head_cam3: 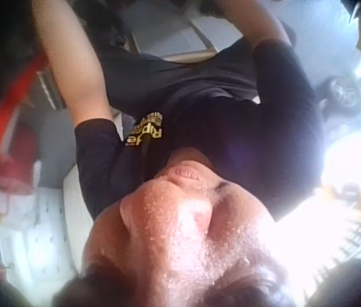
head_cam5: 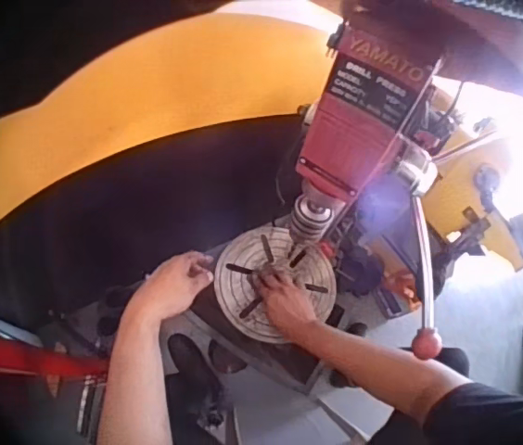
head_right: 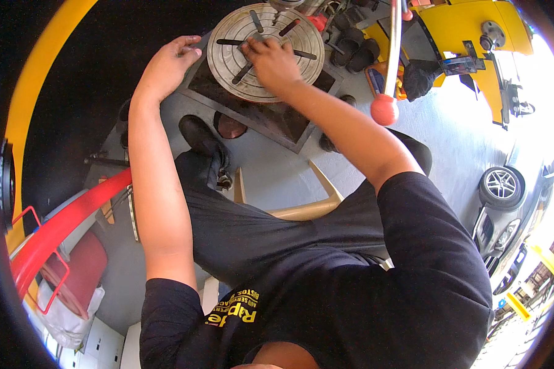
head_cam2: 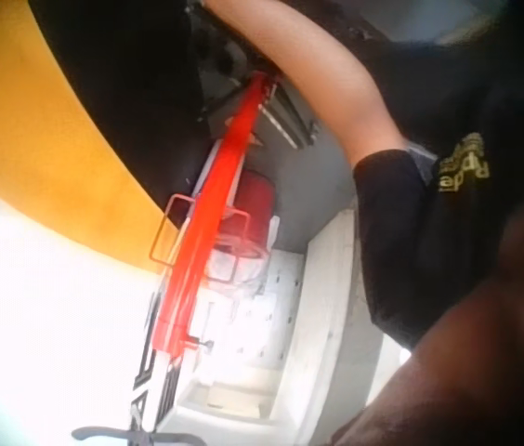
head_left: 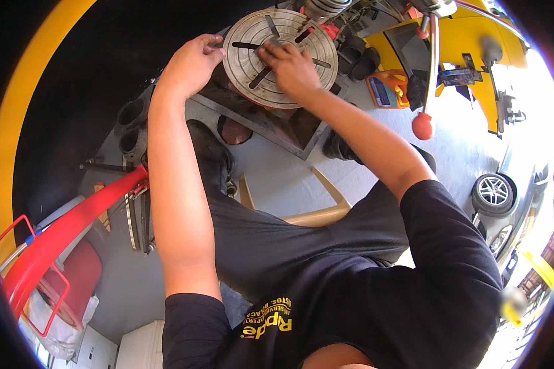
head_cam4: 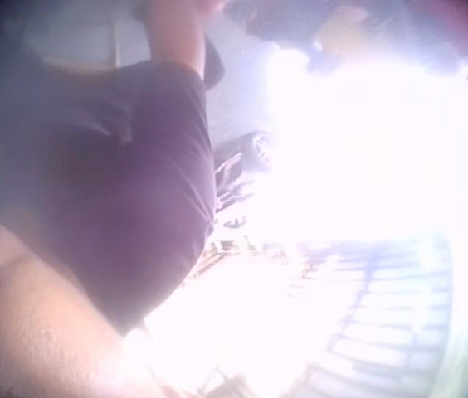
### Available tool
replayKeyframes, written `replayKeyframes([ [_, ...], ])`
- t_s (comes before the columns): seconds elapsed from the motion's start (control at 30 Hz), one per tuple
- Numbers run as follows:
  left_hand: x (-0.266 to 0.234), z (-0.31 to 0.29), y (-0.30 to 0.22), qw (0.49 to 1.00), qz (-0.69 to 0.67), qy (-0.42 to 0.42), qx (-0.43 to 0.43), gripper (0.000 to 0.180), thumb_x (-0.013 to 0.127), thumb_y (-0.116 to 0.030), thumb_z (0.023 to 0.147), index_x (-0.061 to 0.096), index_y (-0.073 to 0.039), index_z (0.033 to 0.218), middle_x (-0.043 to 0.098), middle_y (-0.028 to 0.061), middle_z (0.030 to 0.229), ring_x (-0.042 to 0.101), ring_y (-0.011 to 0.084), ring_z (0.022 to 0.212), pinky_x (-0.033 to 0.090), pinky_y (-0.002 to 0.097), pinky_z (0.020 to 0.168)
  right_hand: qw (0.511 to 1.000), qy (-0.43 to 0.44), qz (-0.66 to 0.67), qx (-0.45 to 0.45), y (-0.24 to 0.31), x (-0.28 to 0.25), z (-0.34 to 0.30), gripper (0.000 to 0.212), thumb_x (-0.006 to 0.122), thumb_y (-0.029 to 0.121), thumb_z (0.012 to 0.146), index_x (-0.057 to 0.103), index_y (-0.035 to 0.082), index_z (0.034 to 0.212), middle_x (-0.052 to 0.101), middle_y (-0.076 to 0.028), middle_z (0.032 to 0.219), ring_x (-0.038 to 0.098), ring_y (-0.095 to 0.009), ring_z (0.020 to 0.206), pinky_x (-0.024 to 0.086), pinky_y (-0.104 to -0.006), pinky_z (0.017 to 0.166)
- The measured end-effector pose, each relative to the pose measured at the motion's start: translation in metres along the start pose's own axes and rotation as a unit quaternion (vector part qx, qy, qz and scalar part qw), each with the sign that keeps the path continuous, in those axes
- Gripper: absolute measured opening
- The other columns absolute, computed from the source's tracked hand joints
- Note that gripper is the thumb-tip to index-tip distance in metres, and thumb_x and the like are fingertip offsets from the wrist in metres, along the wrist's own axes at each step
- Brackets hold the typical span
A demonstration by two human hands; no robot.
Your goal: The person positions a circular metal disc on a drill press table and lowers the drill bit to create holes at marked points. They repeatedly rotate the disc to align new marks with the drill and continue drilling until the pattern is complete.
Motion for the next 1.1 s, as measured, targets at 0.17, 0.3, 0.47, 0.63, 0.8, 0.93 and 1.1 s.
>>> replayKeyframes([
  [0.17,0.011,0.007,-0.002,0.999,0.026,0.017,-0.016,0.047,0.066,-0.029,0.098,0.066,-0.004,0.138,0.074,0.0209,0.125,0.071,0.0349,0.117,0.052,0.0398,0.101,0.999,-0.003,-0.031,-0.005,-0.008,0.003,-0.023,0.052,0.053,0.014,0.095,0.061,0.021,0.146,0.055,0.003,0.154,0.055,-0.023,0.131,0.047,-0.0492,0.104],
  [0.3,0.012,0.01,-0.007,1.0,0.02,0.005,-0.014,0.046,0.066,-0.029,0.098,0.066,-0.005,0.138,0.074,0.0205,0.124,0.071,0.035,0.117,0.052,0.0398,0.102,0.994,-0.02,-0.051,0.094,-0.048,0.012,0.032,0.05,0.052,0.015,0.097,0.061,0.021,0.146,0.053,0.003,0.156,0.055,-0.024,0.132,0.047,-0.0518,0.103],
  [0.47,0.004,0.004,-0.003,0.999,0.043,-0.018,-0.022,0.046,0.066,-0.029,0.098,0.067,-0.005,0.137,0.074,0.0206,0.124,0.071,0.0356,0.117,0.052,0.0399,0.102,1.0,-0.001,0.005,0.013,0.008,0.02,0.044,0.061,0.054,0.009,0.092,0.057,0.023,0.151,0.051,0.003,0.16,0.054,-0.024,0.137,0.047,-0.05,0.106],
  [0.63,0.003,0.006,-0.005,0.999,0.026,-0.023,-0.019,0.045,0.064,-0.026,0.101,0.064,-0.006,0.142,0.075,0.0161,0.119,0.071,0.0274,0.112,0.051,0.0374,0.101,0.997,-0.03,-0.037,0.067,-0.06,0.028,0.06,0.057,0.052,0.012,0.098,0.055,0.024,0.153,0.047,0.004,0.164,0.052,-0.021,0.139,0.045,-0.0497,0.105],
  [0.8,-0.004,-0.001,0.001,0.999,0.03,-0.012,-0.033,0.044,0.064,-0.026,0.102,0.065,-0.006,0.141,0.075,0.0165,0.118,0.071,0.0263,0.11,0.051,0.037,0.1,0.997,-0.052,-0.001,-0.048,-0.016,0.037,0.065,0.056,0.053,0.012,0.097,0.057,0.024,0.152,0.05,0.004,0.161,0.053,-0.023,0.137,0.046,-0.0489,0.106],
  [0.93,0.003,-0.001,0.0,0.999,0.038,-0.02,-0.028,0.043,0.064,-0.025,0.102,0.065,-0.006,0.14,0.075,0.0161,0.117,0.072,0.0262,0.108,0.051,0.0374,0.099,0.997,-0.069,-0.042,0.012,-0.028,0.034,0.081,0.066,0.058,0.008,0.09,0.057,0.026,0.153,0.054,0.005,0.158,0.054,-0.021,0.135,0.044,-0.0432,0.108],
  [1.1,0.006,0.007,-0.006,0.999,0.042,-0.006,-0.022,0.043,0.064,-0.026,0.102,0.065,-0.007,0.141,0.075,0.0155,0.115,0.072,0.0255,0.107,0.051,0.0373,0.099,0.998,-0.054,-0.026,-0.013,-0.043,0.029,0.096,0.065,0.057,0.008,0.091,0.057,0.028,0.153,0.053,0.007,0.158,0.054,-0.021,0.135,0.044,-0.0431,0.109],
])
Point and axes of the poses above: each hand's wrist, its own z-axis towards the middle knuckle, its own x-axis out of the palm, y = z × x, the point moved 3 cm from there along z, towards the middle knuckle
